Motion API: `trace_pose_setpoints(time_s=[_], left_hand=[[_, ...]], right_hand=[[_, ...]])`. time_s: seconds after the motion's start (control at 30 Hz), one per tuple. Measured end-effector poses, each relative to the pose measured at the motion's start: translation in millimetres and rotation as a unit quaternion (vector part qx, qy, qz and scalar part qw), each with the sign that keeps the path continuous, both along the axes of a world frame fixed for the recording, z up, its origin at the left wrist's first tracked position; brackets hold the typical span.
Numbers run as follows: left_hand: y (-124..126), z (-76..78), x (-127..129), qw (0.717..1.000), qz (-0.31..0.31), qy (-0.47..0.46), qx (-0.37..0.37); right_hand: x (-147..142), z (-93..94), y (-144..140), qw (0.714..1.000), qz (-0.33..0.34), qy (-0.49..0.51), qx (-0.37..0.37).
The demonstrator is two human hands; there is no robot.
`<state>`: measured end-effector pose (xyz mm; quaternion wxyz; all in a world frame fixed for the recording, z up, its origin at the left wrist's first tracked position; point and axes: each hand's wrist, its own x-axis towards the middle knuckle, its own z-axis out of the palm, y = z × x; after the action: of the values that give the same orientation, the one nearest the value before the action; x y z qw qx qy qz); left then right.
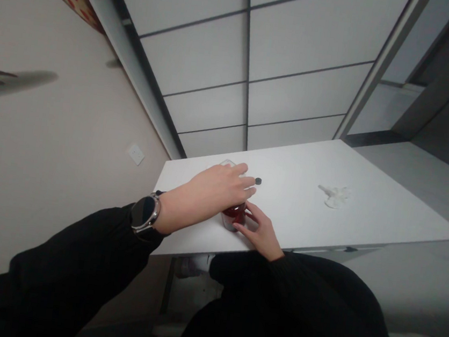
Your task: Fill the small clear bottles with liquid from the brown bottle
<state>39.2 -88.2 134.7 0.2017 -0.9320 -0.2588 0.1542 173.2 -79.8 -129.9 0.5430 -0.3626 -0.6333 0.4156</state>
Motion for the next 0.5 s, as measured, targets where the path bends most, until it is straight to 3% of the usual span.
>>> trace_pose_setpoints(time_s=[0.5], left_hand=[[-1.6, 1.7, 1.4, 1.0, 0.001, 0.004, 0.002]], right_hand=[[0.1, -0.8, 0.8, 1.0, -0.001, -0.001, 0.001]])
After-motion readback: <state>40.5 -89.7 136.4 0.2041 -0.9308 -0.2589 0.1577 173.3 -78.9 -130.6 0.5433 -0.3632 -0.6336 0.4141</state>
